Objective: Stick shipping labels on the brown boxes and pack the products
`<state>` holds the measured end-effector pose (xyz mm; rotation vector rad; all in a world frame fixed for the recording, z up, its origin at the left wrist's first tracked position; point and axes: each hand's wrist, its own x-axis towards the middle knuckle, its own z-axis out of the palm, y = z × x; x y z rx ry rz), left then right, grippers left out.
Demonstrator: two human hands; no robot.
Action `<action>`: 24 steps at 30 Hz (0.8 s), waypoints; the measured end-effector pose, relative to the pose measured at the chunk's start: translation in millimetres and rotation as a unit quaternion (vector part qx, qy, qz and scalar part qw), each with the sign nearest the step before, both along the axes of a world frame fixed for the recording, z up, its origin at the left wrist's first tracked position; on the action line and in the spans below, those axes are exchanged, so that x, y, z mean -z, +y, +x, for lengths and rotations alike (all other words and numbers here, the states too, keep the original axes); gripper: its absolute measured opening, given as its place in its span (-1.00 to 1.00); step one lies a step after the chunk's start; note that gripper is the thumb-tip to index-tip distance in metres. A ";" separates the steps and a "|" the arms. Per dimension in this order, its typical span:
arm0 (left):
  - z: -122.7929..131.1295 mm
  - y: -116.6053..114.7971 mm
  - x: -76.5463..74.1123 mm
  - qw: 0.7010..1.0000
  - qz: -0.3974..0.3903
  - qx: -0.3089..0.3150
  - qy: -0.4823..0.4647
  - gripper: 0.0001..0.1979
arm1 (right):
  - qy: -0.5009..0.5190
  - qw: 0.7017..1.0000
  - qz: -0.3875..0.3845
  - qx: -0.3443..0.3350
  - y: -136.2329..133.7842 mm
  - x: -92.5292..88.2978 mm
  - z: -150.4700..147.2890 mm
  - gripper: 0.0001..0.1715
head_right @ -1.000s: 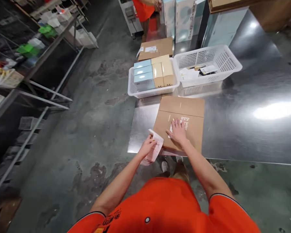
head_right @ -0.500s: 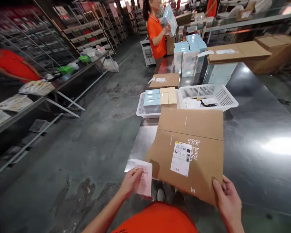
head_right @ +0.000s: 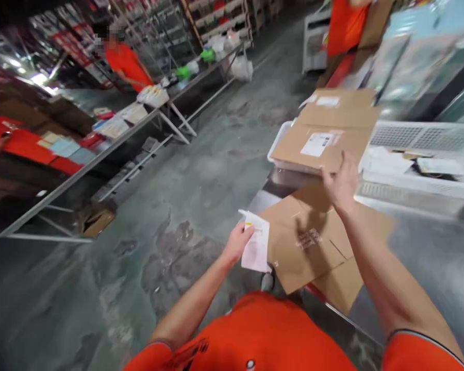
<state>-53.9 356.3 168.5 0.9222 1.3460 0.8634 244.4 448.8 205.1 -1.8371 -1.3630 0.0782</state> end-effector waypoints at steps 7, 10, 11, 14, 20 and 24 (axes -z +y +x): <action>1.3 5.5 19.3 0.998 0.005 0.055 0.028 -0.73 | 0.122 0.901 -0.240 -0.340 -98.1 46.1 -126.7 -0.50; -7.3 -0.2 19.5 0.998 -0.005 0.067 -0.005 -0.75 | 0.210 0.903 -0.274 -0.254 -111.6 68.0 -128.1 -0.47; -13.3 -3.0 19.7 0.996 -0.024 0.087 -0.018 -0.71 | 0.238 0.905 -0.273 -0.222 -112.7 74.5 -123.5 -0.47; -38.1 -13.3 21.7 0.976 -0.107 0.189 -0.020 -0.61 | 0.282 0.907 -0.278 -0.142 -113.7 88.9 -111.4 -0.44; -80.9 -22.9 22.8 0.983 -0.080 0.162 0.030 -0.60 | 0.138 0.957 -0.174 -0.188 -132.4 79.3 -153.0 -0.41; -91.0 -18.4 21.5 0.985 -0.068 0.156 0.018 -0.56 | 0.280 0.864 -0.275 -0.316 -150.3 66.6 -198.5 -0.53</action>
